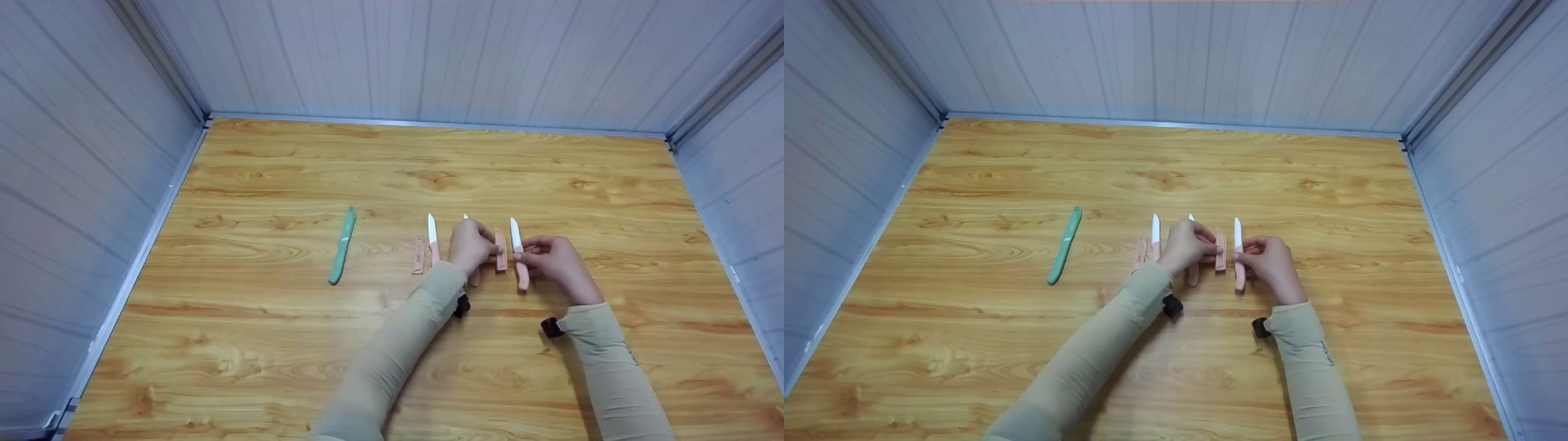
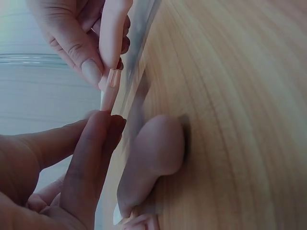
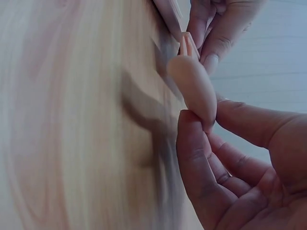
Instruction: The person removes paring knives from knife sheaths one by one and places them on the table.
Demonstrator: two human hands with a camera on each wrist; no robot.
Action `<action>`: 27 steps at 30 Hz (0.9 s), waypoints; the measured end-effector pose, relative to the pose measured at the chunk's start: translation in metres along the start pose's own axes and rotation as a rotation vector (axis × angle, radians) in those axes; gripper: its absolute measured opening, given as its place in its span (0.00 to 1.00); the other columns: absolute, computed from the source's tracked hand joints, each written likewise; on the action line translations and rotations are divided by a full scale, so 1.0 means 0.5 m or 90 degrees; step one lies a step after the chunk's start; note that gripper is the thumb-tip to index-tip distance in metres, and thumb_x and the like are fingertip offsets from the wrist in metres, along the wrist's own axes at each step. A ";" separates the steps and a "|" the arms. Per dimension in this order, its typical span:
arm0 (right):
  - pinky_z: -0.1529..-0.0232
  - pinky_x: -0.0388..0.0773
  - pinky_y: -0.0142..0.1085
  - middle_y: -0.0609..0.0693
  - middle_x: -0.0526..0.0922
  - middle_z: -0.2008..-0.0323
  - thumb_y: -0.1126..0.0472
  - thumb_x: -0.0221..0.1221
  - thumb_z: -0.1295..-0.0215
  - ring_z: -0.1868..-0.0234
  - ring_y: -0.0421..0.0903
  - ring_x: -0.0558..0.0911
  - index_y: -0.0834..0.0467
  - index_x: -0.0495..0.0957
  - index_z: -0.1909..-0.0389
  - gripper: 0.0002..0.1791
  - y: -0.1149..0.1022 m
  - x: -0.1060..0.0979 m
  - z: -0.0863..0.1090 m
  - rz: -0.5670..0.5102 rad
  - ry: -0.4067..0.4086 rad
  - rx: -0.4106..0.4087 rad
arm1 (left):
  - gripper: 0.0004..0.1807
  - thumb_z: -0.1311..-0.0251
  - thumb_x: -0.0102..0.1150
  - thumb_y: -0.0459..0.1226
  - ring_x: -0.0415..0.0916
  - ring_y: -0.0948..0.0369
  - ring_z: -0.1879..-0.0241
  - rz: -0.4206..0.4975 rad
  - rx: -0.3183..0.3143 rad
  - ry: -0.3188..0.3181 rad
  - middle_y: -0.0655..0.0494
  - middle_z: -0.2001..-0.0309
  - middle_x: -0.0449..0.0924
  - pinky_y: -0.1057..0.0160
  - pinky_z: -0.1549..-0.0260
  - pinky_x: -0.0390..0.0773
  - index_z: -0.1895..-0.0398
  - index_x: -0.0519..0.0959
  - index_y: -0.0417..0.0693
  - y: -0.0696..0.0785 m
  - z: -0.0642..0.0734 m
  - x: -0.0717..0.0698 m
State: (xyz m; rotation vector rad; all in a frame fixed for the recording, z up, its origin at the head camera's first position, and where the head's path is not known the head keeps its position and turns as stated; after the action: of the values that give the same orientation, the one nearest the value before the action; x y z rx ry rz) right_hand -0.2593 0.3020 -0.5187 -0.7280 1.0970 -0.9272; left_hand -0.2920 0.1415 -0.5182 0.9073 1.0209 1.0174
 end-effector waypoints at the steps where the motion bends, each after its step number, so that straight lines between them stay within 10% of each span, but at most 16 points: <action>1: 0.69 0.82 0.35 0.54 0.83 0.68 0.66 0.64 0.39 0.73 0.40 0.82 0.76 0.73 0.49 0.22 0.002 0.001 0.000 -0.002 0.000 0.002 | 0.08 0.59 0.73 0.23 0.80 0.60 0.80 -0.004 0.001 0.000 0.55 0.80 0.78 0.69 0.80 0.79 0.75 0.83 0.35 -0.001 0.000 0.001; 27: 0.72 0.82 0.36 0.58 0.83 0.65 0.63 0.68 0.43 0.75 0.43 0.83 0.71 0.77 0.50 0.22 0.008 0.004 0.004 0.003 0.064 0.002 | 0.10 0.55 0.73 0.29 0.72 0.64 0.78 -0.236 0.085 0.027 0.62 0.84 0.74 0.71 0.79 0.71 0.85 0.80 0.46 0.028 0.004 0.004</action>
State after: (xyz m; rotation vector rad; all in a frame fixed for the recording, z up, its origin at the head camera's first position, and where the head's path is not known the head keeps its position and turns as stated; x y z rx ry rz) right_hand -0.2561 0.3020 -0.5223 -0.6820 1.1850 -0.9695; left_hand -0.2930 0.1473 -0.5052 0.7685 1.2504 0.6647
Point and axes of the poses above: each hand's wrist, its own z-axis away from the middle knuckle, its own x-axis out of the palm, y = z × x, the point moved 10 cm from there along -z, towards the middle knuckle
